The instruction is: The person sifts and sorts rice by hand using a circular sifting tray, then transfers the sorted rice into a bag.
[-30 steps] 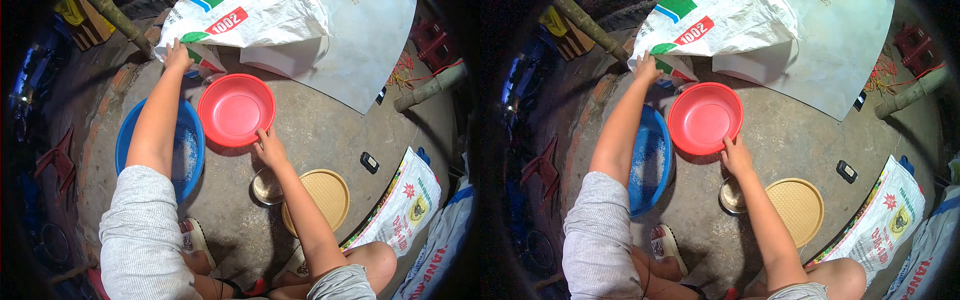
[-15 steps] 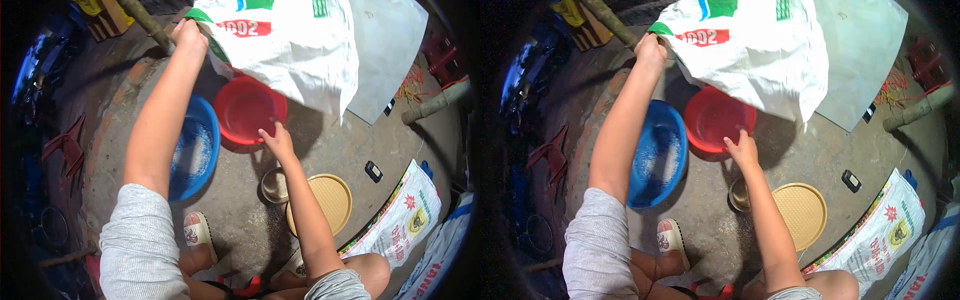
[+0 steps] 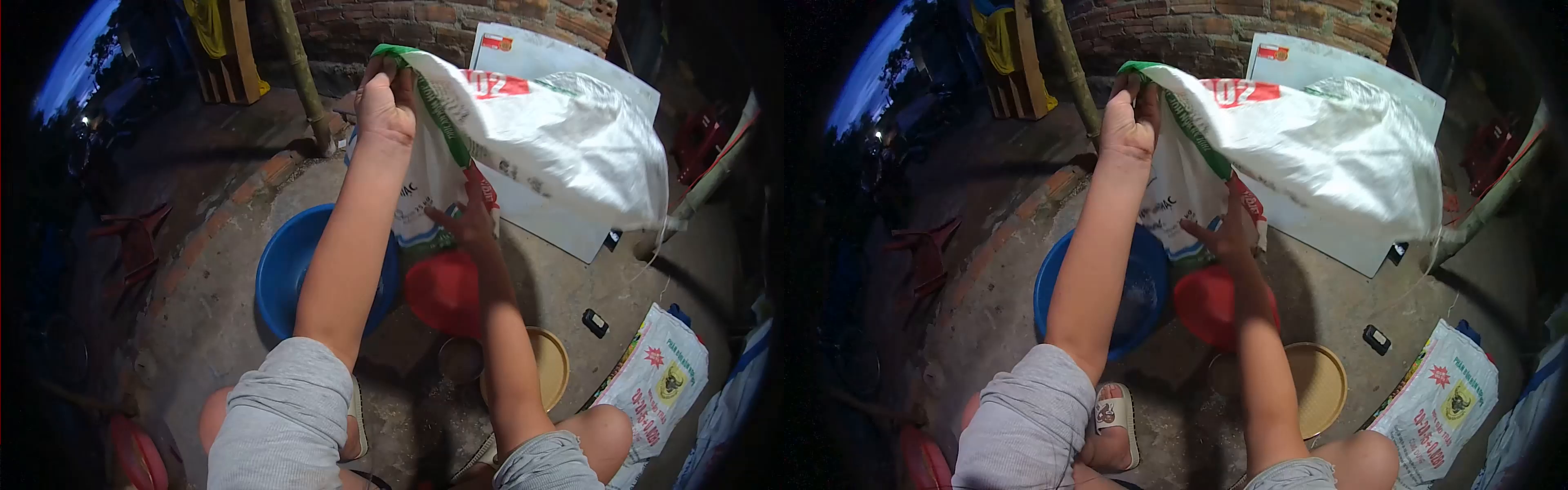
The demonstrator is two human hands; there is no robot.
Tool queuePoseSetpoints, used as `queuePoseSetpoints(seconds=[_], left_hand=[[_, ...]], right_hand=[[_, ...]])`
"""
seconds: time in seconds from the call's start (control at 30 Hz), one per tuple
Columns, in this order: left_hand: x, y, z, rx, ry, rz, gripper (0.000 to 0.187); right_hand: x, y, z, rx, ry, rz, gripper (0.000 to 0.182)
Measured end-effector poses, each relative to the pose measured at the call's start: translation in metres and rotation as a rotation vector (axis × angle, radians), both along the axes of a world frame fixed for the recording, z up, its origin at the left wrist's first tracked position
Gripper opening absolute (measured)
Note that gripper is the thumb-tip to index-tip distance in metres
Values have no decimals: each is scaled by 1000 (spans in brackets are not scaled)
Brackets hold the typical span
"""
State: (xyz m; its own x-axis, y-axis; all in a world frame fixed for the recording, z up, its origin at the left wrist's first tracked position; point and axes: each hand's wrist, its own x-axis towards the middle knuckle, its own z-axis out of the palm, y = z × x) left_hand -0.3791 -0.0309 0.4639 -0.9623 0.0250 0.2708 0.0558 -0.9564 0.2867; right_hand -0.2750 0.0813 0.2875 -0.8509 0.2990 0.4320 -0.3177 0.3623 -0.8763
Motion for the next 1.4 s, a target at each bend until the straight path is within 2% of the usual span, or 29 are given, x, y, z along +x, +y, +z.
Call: queuePoseSetpoints(seconds=[0.03,0.1,0.13,0.17,0.23,0.27,0.33,0.37,0.43,0.47,0.5,0.53,0.57,0.63,0.67,0.7,0.77,0.8,0.83,0.93,1.0,1.03,1.1,1.13,1.17,1.23,1.27,1.3,1.4], left_hand=[[14,-3,14,14,12,-3,11],[47,-9,42,2,151,-34,11],[71,-12,60,-3,157,-22,15],[90,-13,76,3,171,-25,15],[126,-20,106,26,231,-74,15],[140,-22,121,20,323,-99,12],[170,-34,151,17,379,-130,13],[185,-39,161,-6,420,-162,15],[197,-54,177,-91,510,-117,17],[218,-61,186,-101,431,-92,17],[235,-68,193,-109,351,-68,20],[217,-78,194,-186,505,-65,24],[230,-89,200,-188,512,-60,24],[255,-110,210,-249,542,95,21],[266,-124,212,-284,566,142,21],[277,-134,212,-290,562,146,21],[298,-156,209,-516,560,295,21],[267,-168,211,-537,429,259,23],[269,-179,203,-540,421,265,23],[268,-208,184,-986,390,727,23],[264,-230,161,-1038,354,670,23],[263,-237,150,-1090,324,620,22],[258,-248,128,-1186,230,690,23],[257,-251,119,-1121,169,571,23],[241,-256,106,-1223,145,607,24],[215,-262,77,-1549,257,864,25],[213,-257,66,-1670,297,906,33],[209,-253,60,-1974,203,811,49],[212,-240,40,-2298,172,550,84]], right_hand=[[9,-3,9,14,12,-3,105],[36,-13,21,532,79,-379,112],[43,-19,14,594,-28,-597,114],[54,-18,14,595,-14,-605,114],[80,-9,16,522,208,-864,115],[90,-9,13,525,225,-867,115],[107,-11,-7,106,119,-1099,111],[115,-15,-14,-61,21,-1227,99],[126,-11,-13,-932,321,-347,85],[130,-11,-7,-937,323,-338,85],[132,-9,0,-1124,322,88,76],[131,-6,8,-1275,312,527,67],[133,-2,21,-1275,316,536,67],[139,1,41,-926,233,386,65],[149,-7,56,-892,228,374,56],[146,-9,58,-898,224,377,56],[135,-2,58,-915,133,258,51],[134,6,58,-925,82,243,46],[128,16,55,-945,61,180,42],[147,2,89,-962,29,114,40],[158,-11,104,-783,-106,-93,32],[158,-8,106,-780,-114,-96,32],[155,5,111,-564,-35,-233,32],[159,6,119,-546,-23,-257,31],[161,9,125,-527,-10,-281,30],[149,27,116,-466,50,-277,29],[146,30,117,-403,106,-283,28],[144,34,118,-340,161,-289,27],[136,48,115,-347,147,-306,27]])
